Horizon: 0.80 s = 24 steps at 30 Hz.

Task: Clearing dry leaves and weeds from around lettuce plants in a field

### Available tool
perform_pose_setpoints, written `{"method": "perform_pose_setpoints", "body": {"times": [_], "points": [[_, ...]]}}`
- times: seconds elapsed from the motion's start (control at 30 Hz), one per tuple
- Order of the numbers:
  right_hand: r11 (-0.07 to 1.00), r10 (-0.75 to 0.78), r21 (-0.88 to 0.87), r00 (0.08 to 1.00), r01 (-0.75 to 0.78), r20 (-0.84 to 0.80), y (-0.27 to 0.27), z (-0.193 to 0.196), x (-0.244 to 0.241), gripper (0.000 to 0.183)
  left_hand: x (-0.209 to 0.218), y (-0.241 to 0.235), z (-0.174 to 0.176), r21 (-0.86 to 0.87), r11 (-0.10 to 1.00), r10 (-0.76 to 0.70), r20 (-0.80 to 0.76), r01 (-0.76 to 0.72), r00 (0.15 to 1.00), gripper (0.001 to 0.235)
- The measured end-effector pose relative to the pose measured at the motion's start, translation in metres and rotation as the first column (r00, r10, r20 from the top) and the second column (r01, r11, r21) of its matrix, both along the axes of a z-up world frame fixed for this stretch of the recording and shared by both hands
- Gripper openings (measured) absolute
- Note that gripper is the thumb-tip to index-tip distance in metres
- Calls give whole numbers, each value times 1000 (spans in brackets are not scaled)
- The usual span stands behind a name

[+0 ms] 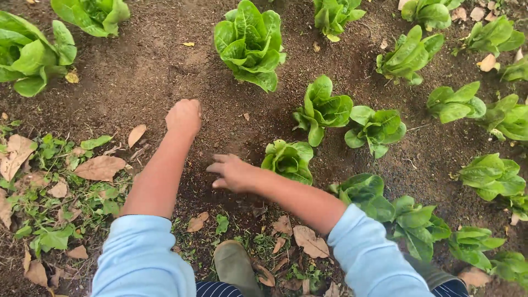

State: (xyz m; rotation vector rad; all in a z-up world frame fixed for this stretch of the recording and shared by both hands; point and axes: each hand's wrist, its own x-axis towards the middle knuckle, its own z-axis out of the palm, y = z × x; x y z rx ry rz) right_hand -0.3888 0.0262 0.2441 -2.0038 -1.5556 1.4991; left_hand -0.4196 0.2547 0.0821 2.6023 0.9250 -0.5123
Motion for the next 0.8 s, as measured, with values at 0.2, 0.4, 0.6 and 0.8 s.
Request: {"method": "perform_pose_setpoints", "body": {"times": [0.2,0.4,0.6,0.8], "points": [[996,-27,84,862,-18,507,-75,-109,-79,67,82,-113,29,-40,988,-146,133,152,980,61],[857,-248,499,742,-133,623,-188,-127,-79,54,97,-174,16,-58,988,-128,246,147,961,55],[926,-220,373,706,-67,673,-206,-136,-89,68,59,-108,-13,286,954,-198,372,91,907,48],[876,-465,273,544,399,698,-215,-137,-93,57,-40,-5,-51,227,914,-400,355,338,845,52]]}}
